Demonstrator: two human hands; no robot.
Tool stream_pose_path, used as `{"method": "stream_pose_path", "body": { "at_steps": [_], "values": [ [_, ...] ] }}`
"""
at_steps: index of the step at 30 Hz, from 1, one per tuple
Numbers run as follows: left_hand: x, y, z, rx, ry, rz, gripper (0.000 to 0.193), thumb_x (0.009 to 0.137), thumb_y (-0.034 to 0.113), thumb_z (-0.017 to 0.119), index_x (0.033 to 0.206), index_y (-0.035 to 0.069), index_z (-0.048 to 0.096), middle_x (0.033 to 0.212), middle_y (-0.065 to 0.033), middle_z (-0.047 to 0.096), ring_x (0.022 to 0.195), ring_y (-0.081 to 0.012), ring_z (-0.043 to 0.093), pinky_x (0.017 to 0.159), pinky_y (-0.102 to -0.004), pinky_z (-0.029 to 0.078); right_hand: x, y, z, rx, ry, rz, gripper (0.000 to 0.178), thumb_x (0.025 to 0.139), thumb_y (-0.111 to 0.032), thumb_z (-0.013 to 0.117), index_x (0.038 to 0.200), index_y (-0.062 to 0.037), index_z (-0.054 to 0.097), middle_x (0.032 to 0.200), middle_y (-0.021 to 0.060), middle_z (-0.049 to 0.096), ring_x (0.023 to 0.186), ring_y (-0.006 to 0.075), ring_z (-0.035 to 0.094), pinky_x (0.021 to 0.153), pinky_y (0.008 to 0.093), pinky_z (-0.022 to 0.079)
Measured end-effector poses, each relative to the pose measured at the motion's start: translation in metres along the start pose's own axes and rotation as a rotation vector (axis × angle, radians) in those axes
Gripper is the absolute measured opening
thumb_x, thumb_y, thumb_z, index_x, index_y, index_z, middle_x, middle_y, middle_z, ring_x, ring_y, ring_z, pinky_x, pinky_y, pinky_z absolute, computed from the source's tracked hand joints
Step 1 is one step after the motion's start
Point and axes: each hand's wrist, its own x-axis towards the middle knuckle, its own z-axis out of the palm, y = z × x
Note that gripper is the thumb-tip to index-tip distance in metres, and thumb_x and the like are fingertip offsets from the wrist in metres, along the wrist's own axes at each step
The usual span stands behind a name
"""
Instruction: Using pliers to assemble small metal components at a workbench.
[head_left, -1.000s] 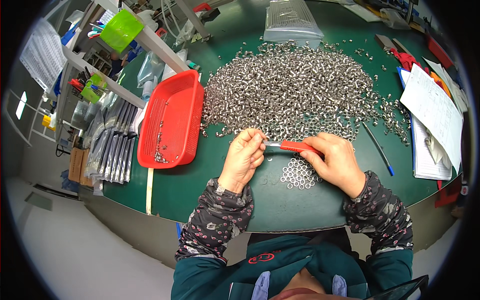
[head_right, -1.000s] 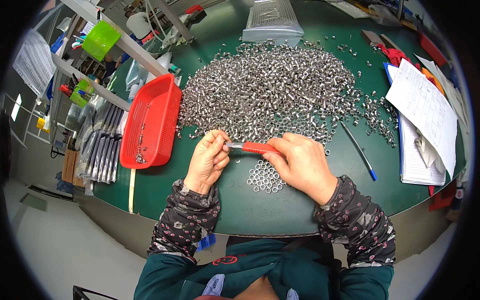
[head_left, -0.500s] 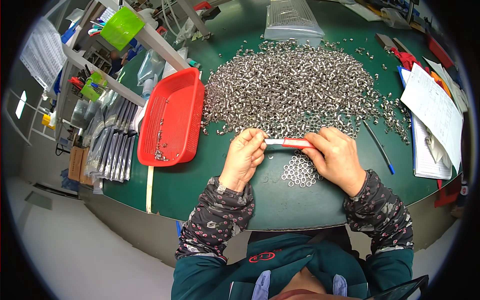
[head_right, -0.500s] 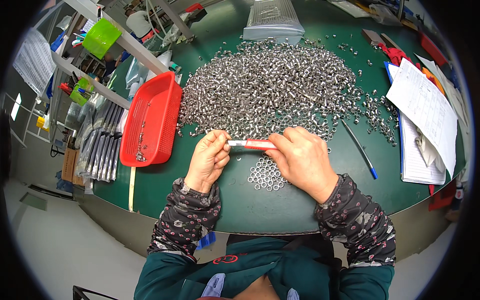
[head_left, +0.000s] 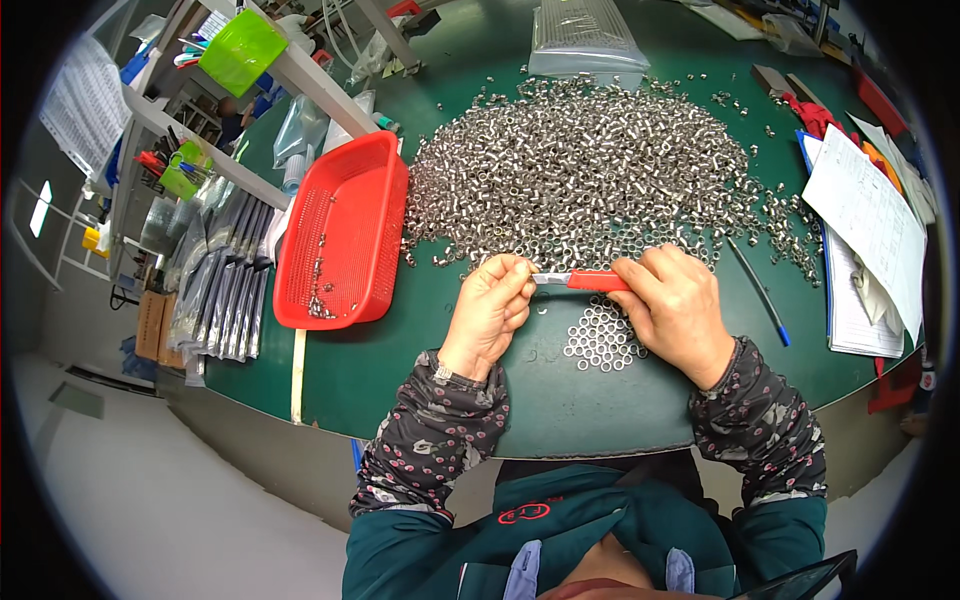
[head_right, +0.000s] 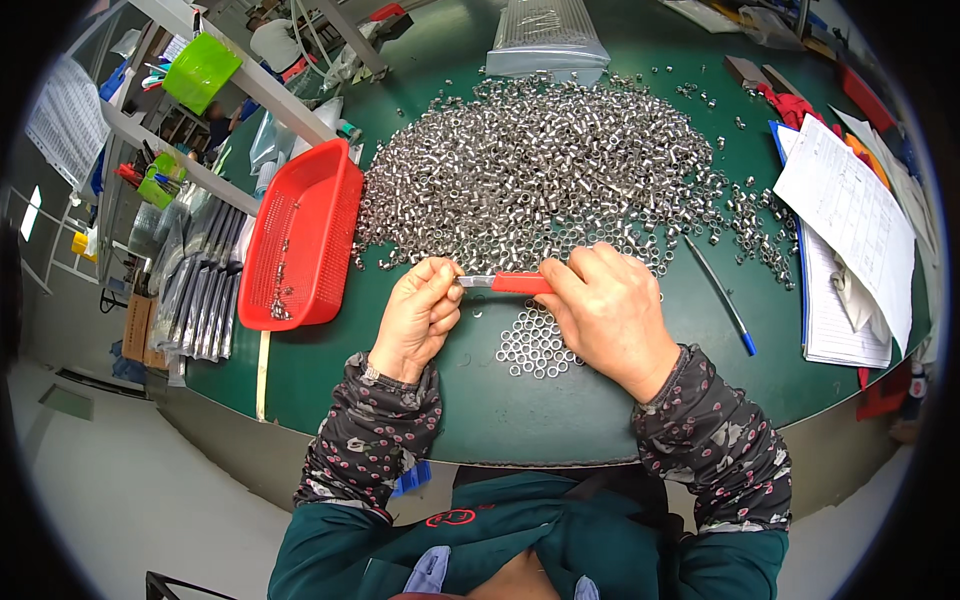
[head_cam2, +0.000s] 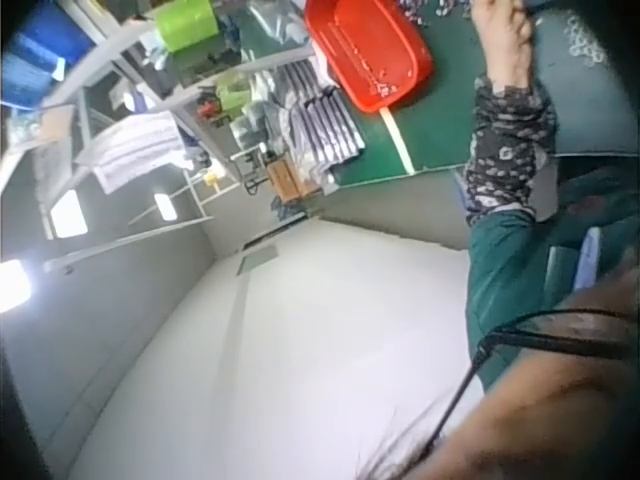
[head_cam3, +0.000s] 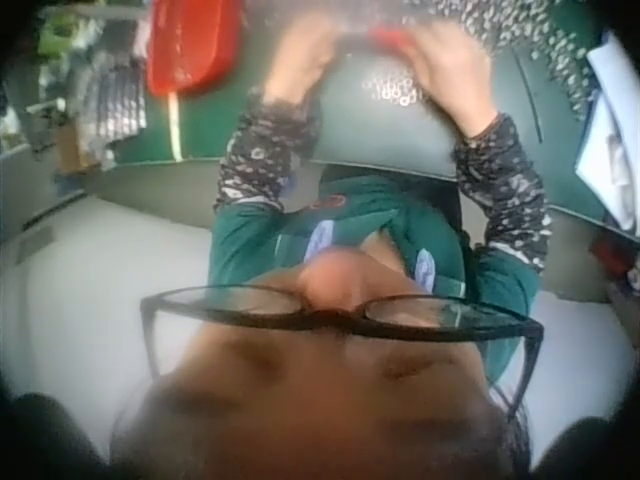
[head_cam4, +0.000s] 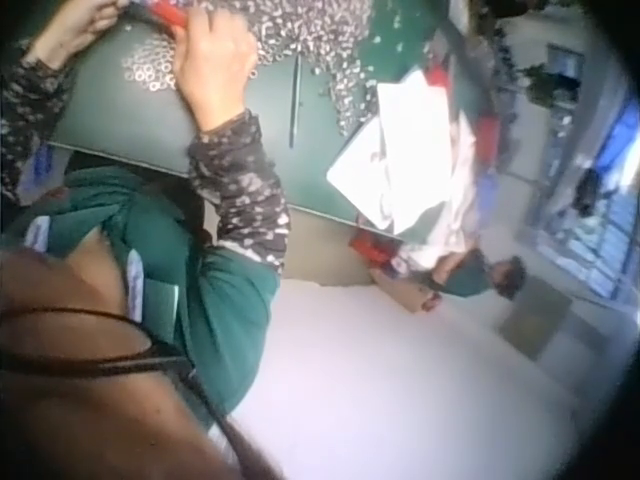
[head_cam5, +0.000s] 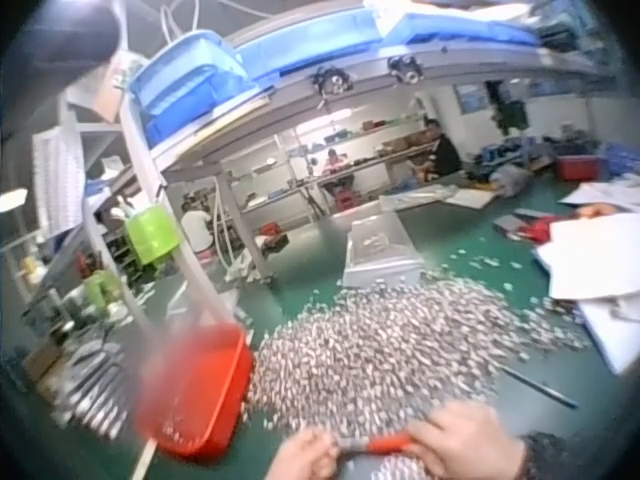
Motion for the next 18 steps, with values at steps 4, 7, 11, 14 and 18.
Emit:
{"method": "stream_pose_path", "body": {
  "at_steps": [4, 7, 11, 14, 18],
  "values": [
    [0.0004, -0.0007, 0.0029, 0.054, 0.017, 0.028, 0.013, 0.091, 0.015, 0.051, 0.088, 0.003, 0.055, 0.066, -0.0010, 0.050, 0.042, -0.0006, 0.027, 0.036, -0.0141, 0.022, 0.0006, -0.0001, -0.0009, -0.026, 0.003, -0.015, 0.025, 0.064, -0.016, 0.070, 0.084, -0.0080, 0.059, 0.068, 0.0036, 0.047, 0.065, 0.0203, 0.050, 0.055, 0.0327, 0.040],
    [0.0010, -0.0019, 0.0038, 0.061, 0.035, 0.028, 0.014, 0.091, 0.017, 0.052, 0.087, 0.004, 0.056, 0.065, -0.0005, 0.049, 0.042, -0.0007, 0.027, 0.036, -0.0141, 0.022, 0.0008, -0.0011, -0.0015, -0.047, 0.014, -0.026, 0.025, 0.064, -0.016, 0.070, 0.085, -0.0080, 0.059, 0.068, 0.0032, 0.047, 0.066, 0.0199, 0.050, 0.055, 0.0323, 0.039],
    [0.0013, -0.0030, 0.0057, 0.071, 0.047, 0.029, 0.016, 0.091, 0.019, 0.052, 0.086, 0.004, 0.055, 0.064, 0.0000, 0.048, 0.042, -0.0007, 0.028, 0.036, -0.0142, 0.022, 0.0004, -0.0004, -0.0015, -0.057, 0.014, -0.027, 0.025, 0.064, -0.016, 0.070, 0.085, -0.0082, 0.059, 0.069, 0.0030, 0.047, 0.067, 0.0197, 0.050, 0.056, 0.0321, 0.039],
    [0.0007, -0.0019, 0.0052, 0.101, 0.055, 0.042, 0.017, 0.091, 0.020, 0.052, 0.085, 0.005, 0.055, 0.063, 0.0004, 0.048, 0.042, -0.0007, 0.028, 0.037, -0.0143, 0.023, 0.0007, -0.0008, -0.0011, -0.060, 0.009, -0.032, 0.025, 0.064, -0.016, 0.070, 0.085, -0.0083, 0.059, 0.069, 0.0030, 0.046, 0.067, 0.0196, 0.050, 0.056, 0.0321, 0.039],
    [-0.0001, -0.0006, 0.0065, 0.138, 0.056, 0.046, 0.018, 0.091, 0.021, 0.052, 0.085, 0.005, 0.055, 0.063, 0.0007, 0.047, 0.042, -0.0008, 0.028, 0.037, -0.0142, 0.022, 0.0012, -0.0019, -0.0024, -0.085, 0.021, -0.054, 0.026, 0.064, -0.016, 0.070, 0.086, -0.0087, 0.058, 0.069, 0.0027, 0.046, 0.067, 0.0192, 0.049, 0.056, 0.0317, 0.038]
  ]
}}
